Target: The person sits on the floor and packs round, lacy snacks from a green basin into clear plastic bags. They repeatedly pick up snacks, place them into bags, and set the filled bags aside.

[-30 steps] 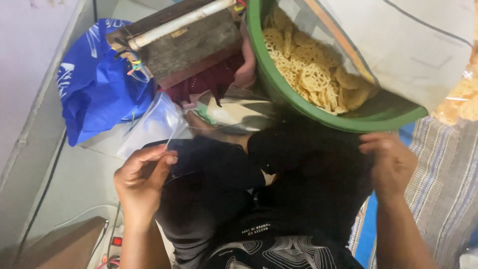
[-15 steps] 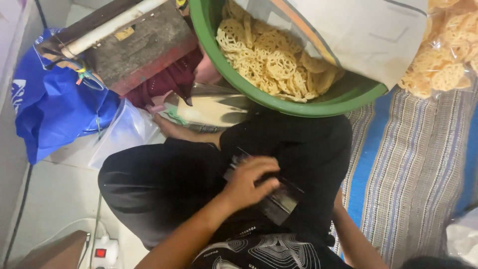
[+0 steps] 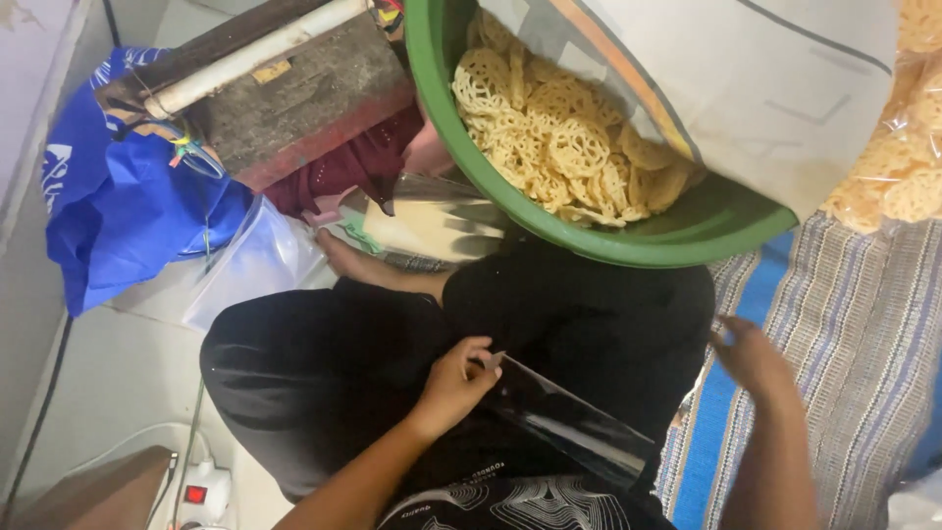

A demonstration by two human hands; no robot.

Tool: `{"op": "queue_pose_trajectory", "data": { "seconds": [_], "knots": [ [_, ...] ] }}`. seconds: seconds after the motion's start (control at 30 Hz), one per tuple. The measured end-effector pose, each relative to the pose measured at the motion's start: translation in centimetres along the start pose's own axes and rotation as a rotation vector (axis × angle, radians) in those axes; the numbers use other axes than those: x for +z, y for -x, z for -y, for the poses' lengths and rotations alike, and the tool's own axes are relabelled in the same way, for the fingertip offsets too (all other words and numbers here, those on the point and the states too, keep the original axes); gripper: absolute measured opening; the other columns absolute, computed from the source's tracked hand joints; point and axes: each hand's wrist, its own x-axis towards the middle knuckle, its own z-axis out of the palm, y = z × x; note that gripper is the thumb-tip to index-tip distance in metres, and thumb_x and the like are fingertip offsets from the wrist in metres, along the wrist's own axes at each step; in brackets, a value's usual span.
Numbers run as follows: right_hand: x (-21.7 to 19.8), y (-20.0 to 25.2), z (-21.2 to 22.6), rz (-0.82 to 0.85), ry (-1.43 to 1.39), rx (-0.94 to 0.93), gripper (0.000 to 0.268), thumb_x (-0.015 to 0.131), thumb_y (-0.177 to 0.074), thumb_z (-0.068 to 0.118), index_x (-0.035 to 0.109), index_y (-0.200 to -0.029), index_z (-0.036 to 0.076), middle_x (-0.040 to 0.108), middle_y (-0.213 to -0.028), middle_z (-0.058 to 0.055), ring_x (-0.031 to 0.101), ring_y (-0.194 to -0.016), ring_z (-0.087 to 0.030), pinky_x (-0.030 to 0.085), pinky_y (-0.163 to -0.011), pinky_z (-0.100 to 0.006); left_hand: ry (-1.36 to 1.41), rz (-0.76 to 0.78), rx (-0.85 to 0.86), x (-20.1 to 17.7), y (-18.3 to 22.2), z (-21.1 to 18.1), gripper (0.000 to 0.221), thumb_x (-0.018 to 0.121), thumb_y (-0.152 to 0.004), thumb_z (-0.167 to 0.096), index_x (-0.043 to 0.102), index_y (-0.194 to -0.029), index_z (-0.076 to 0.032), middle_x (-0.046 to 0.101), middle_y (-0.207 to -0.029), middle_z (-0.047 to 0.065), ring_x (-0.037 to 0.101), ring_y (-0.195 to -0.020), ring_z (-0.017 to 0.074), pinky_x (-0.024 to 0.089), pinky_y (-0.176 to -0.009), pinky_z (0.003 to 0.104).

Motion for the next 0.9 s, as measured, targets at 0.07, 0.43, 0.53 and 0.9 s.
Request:
{"op": "queue_pose_trajectory", "data": {
  "seconds": [0.07, 0.43, 0.53, 0.9],
  "knots": [
    [-3.8, -0.1, -1.6, -0.285, -0.131, -0.219, 0.035, 0.048, -0.099, 0.023, 0.053, -0.131, 0.01, 0.051, -0.122, -0.016, 0.051, -0.108, -0.031, 0.04, -0.09, -0.051, -0.104, 0.109, 0.029, -1.0, 0.3, -0.9, 0.045, 0.064, -0.077, -0.029, 0.057, -0.12, -0.017, 0.062, -0.112, 0.002, 0.06, -0.091, 0.0154, 0.048, -0.081, 0.028],
    [-9.3, -4.9, 25.9, 0.004, 0.365, -1.042, 0.038, 0.05, -0.091, 0.027, 0.054, -0.126, 0.013, 0.057, -0.125, -0.01, 0.057, -0.106, -0.028, 0.042, -0.09, -0.046, -0.43, 0.463, -0.041, -1.1, 0.5, -4.7, 0.101, 0.067, -0.065, -0.05, 0.016, -0.146, -0.018, 0.032, -0.147, 0.008, 0.036, -0.131, 0.0309, 0.034, -0.102, 0.04],
    [-7.1, -9.7, 29.7, -0.096, 0.826, -0.746, 0.07, 0.057, -0.087, 0.019, 0.021, -0.147, 0.012, 0.025, -0.147, -0.019, 0.031, -0.131, -0.036, 0.039, -0.1, -0.048, -0.26, 0.298, 0.121, -0.8, -0.8, -2.0, 0.07, 0.068, -0.071, -0.037, 0.039, -0.133, -0.02, 0.062, -0.114, 0.002, 0.061, -0.104, 0.0233, 0.046, -0.088, 0.037],
    [-3.8, -17.9, 29.6, -0.232, 0.481, -0.81, 0.086, 0.077, -0.065, 0.043, 0.044, -0.137, 0.011, 0.063, -0.111, -0.025, 0.062, -0.102, -0.041, 0.051, -0.083, -0.05, 0.329, -0.371, 0.419, -17.7, -2.0, -11.4, 0.057, 0.069, -0.075, 0.002, 0.051, -0.129, -0.006, 0.067, -0.071, 0.01, 0.062, -0.061, 0.0155, 0.054, -0.06, 0.026]
  ]
}}
